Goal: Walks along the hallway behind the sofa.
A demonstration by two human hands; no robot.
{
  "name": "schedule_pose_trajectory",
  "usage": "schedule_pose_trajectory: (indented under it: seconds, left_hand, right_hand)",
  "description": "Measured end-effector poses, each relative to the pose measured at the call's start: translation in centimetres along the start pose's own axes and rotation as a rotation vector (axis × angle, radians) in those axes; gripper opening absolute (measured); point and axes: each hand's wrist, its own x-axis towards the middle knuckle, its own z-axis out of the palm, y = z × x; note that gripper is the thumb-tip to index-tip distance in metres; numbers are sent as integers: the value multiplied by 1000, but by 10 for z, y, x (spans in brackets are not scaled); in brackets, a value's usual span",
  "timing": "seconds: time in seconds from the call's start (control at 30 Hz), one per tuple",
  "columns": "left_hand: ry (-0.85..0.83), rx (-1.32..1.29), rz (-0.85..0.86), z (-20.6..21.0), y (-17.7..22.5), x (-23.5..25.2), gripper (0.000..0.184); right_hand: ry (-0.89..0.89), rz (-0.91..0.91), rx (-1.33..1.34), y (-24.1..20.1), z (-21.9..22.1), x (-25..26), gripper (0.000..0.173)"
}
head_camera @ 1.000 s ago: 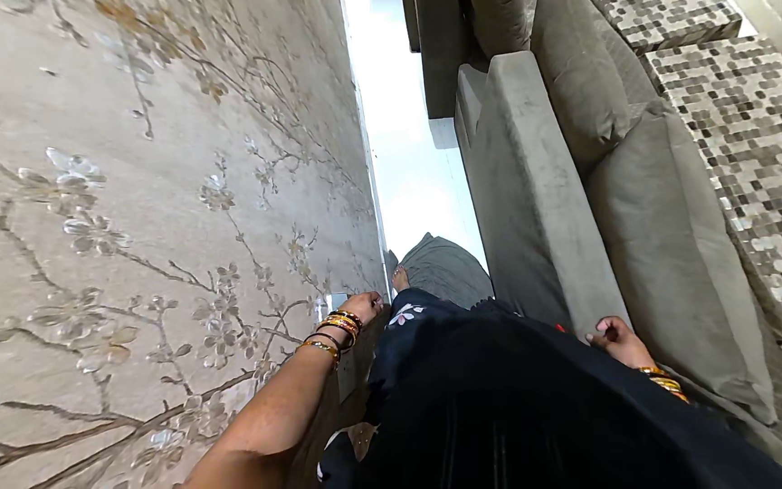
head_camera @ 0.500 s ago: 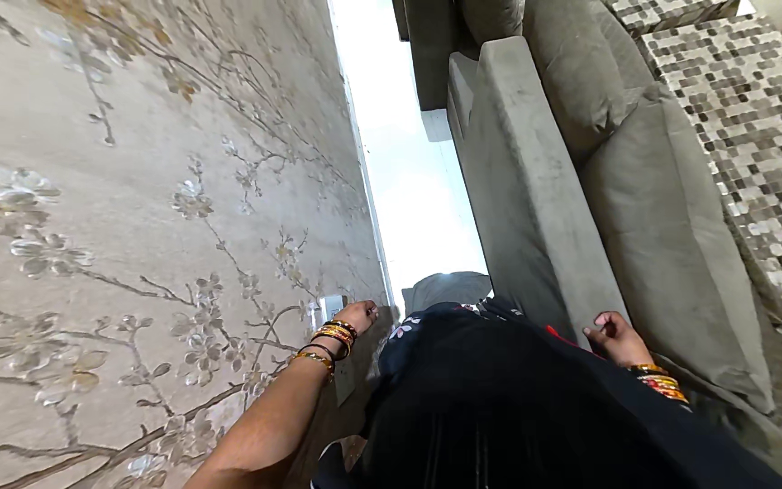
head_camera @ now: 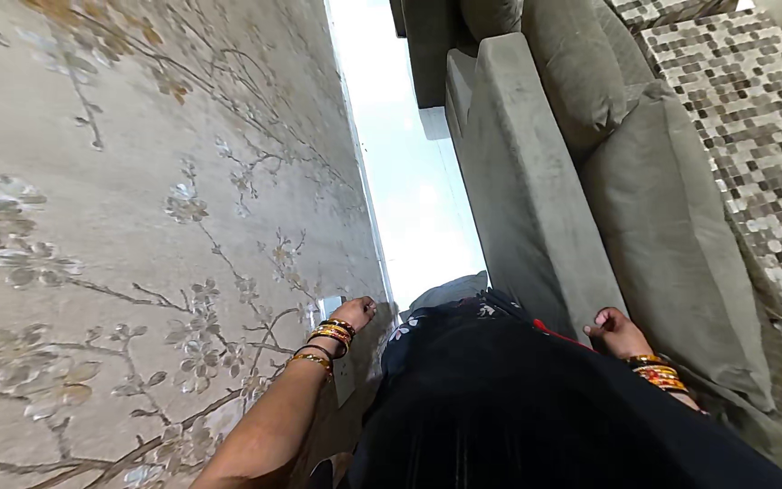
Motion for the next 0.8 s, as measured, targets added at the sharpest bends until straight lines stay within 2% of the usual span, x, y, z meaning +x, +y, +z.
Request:
schedule_pose_trajectory:
  seconds: [0.17,0.33,0.8]
  left_hand:
    - [18,-53,5,-6,1,-3,34]
    - [-50,-20,-13,-11,9,-11,37]
    - [-64,35,-16,-6,7,-10,38]
  right_hand:
    - [-9,16,1,-3,0,-4,33]
    - [-15,6,-10,4,0,3,35]
    - [-44,-16,-37,7,-2,5,35]
